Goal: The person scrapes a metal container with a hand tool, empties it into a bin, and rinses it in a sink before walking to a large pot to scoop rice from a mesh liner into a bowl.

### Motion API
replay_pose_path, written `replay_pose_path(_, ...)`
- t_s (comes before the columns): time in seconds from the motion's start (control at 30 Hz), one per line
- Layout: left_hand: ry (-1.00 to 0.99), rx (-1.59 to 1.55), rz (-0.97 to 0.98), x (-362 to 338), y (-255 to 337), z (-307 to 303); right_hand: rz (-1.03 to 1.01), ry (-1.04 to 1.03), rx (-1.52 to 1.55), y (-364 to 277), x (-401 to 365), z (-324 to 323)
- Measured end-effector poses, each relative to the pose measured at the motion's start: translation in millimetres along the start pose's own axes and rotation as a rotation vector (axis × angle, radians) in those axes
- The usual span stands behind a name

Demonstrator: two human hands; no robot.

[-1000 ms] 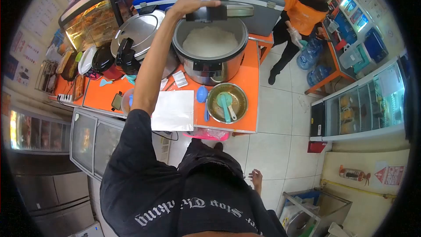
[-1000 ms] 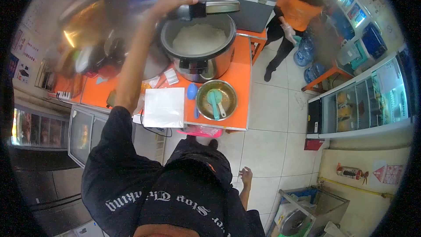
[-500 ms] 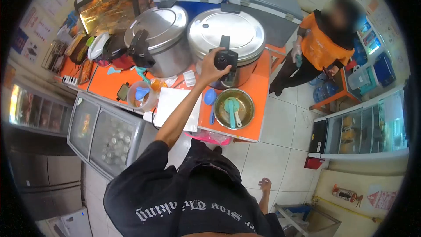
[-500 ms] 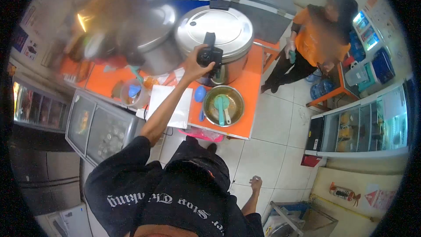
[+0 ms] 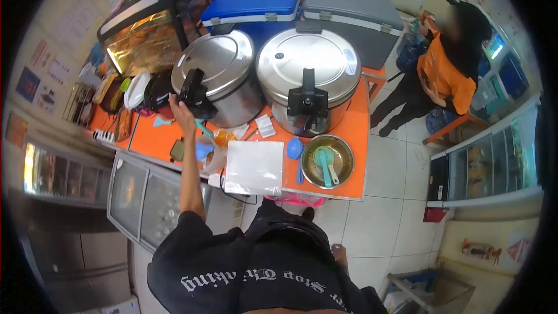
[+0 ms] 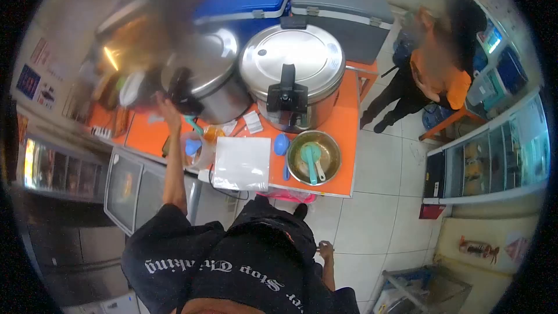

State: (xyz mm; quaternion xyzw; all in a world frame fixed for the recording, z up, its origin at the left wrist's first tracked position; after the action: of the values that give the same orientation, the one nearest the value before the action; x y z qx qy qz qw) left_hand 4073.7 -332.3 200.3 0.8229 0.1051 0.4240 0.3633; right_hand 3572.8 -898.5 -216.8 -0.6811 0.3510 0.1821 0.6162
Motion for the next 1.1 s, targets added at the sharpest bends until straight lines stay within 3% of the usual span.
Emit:
replay_pose_path(0.03, -0.227, -0.288, -0.105, 7.4, -10.4, 8.2, 0.084, 0.004, -0.032, 5.4, -5.5, 9.2)
replay_pose_path(0.1, -0.306, -0.214, 0.004, 14.8, -16.8, 10.5, 0.143, 0.021, 0.031, 20.2, 0.7, 16.4)
replay_pose_path(0.17, -0.483, -0.42, -0.064, 23.0, -10.3, 9.4, 0.452, -0.098, 0.311, 59.2, 14.7, 30.3)
replay_pose_path(0.2, -0.498, -0.43, -0.063, 29.2, -9.7, 6.8, 0.475, -0.352, 0.7, 98.3, 38.9, 43.2)
replay_pose_path(0.3, -0.612, -0.468, -0.149, 40.1, -14.6, 10.8, 0.103, 0.032, -0.017, -27.1, 19.5, 55.7)
replay_pose_path(0.37, -0.779, -0.494, -0.049, 50.4, -0.9, 14.0, 0.08, 0.0, -0.132, -70.2, 29.3, 78.7)
replay_pose_path(0.47, -0.799, -0.597, -0.077, 53.4, -7.7, 13.9, -0.055, -0.062, -0.201, -131.8, 44.3, 117.5)
replay_pose_path(0.53, -0.789, -0.674, -0.076, 60.4, 0.4, 13.7, -0.423, -0.101, -0.118, -190.2, 49.6, 149.0)
replay_pose_path(0.63, -0.763, -0.705, -0.172, 64.8, -15.8, 18.6, -0.513, -0.079, -0.162, -268.5, 29.3, 183.8)
replay_pose_path(0.67, -0.758, -0.704, -0.172, 70.1, -17.1, 19.1, -0.693, -0.097, -0.175, -278.5, 29.3, 195.0)
replay_pose_path(0.77, -0.803, -0.762, -0.111, 105.3, 29.3, 8.0, -0.721, -0.05, -0.318, -304.8, 29.8, 220.6)
replay_pose_path(0.83, -0.81, -0.704, -0.052, 145.6, 60.2, -1.4, -0.997, 0.044, -0.477, -332.8, 25.5, 236.3)
replay_pose_path(0.9, -0.821, -0.776, 0.086, 180.0, 87.9, 0.7, -1.038, 0.115, -0.649, -351.2, 29.3, 250.2)
replay_pose_path(1.0, -0.671, -0.478, 0.141, 224.7, 85.5, 12.0, -0.956, 0.145, -0.752, -360.5, 47.7, 263.0)
replay_pose_path(1.1, -0.797, -0.794, 0.056, 233.2, 117.2, 16.0, -1.008, 0.245, -0.851, -348.6, 68.6, 267.1)
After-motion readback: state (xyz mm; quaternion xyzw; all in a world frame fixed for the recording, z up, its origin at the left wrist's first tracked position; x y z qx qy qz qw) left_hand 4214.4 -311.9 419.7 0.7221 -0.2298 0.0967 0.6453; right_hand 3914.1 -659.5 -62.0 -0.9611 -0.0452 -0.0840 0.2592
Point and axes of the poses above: each hand's wrist, its own x-axis towards the middle knuckle, its own z-axis out of the palm, y = z × x, the point moved 7 cm from there along x, towards the middle knuckle, and after that the axes turned 7 degrees about -z, right-handed, at the moved point
